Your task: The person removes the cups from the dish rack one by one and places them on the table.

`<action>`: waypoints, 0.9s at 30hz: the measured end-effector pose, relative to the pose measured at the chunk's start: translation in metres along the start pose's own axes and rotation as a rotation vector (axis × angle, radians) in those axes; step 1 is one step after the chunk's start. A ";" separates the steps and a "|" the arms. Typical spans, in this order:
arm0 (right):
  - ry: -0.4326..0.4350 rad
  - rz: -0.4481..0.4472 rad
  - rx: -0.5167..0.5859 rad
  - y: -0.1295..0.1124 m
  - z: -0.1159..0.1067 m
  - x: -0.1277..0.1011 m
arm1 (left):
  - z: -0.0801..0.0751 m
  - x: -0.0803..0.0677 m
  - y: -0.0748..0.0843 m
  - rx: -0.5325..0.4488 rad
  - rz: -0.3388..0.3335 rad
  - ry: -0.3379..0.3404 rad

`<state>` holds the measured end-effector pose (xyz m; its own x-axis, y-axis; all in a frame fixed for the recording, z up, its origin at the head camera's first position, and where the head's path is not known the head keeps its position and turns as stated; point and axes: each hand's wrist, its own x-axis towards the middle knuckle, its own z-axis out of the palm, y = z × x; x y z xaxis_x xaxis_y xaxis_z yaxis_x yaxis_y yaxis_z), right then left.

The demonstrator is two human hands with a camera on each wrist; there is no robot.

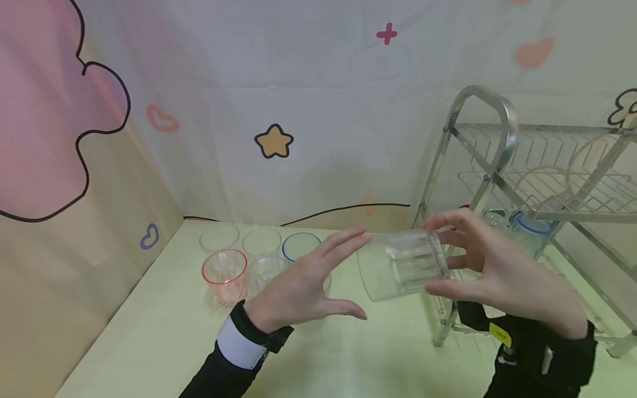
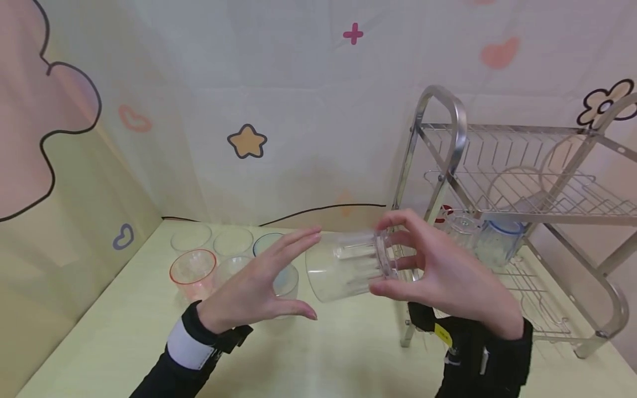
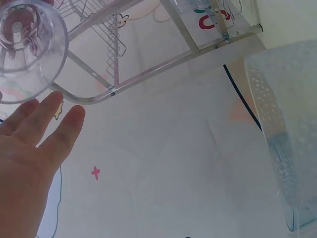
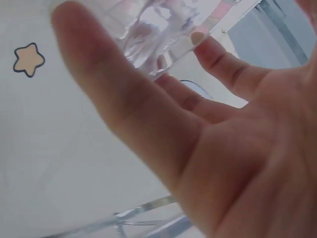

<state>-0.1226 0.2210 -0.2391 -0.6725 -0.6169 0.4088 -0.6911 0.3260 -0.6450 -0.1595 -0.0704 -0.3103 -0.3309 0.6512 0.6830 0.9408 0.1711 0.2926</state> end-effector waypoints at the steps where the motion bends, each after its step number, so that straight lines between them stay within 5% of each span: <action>1: -0.007 0.003 0.021 0.003 0.000 0.002 | 0.000 0.001 0.000 -0.003 -0.001 0.004; 8: -0.045 0.029 0.192 0.020 0.004 0.011 | 0.001 0.002 -0.003 -0.080 -0.003 0.049; 27: -0.131 0.044 0.302 0.021 0.017 0.024 | -0.005 0.002 0.008 -0.136 -0.037 0.048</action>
<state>-0.1493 0.2009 -0.2537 -0.6467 -0.7001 0.3027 -0.5392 0.1389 -0.8306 -0.1534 -0.0717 -0.3032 -0.3714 0.6095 0.7004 0.9103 0.0905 0.4039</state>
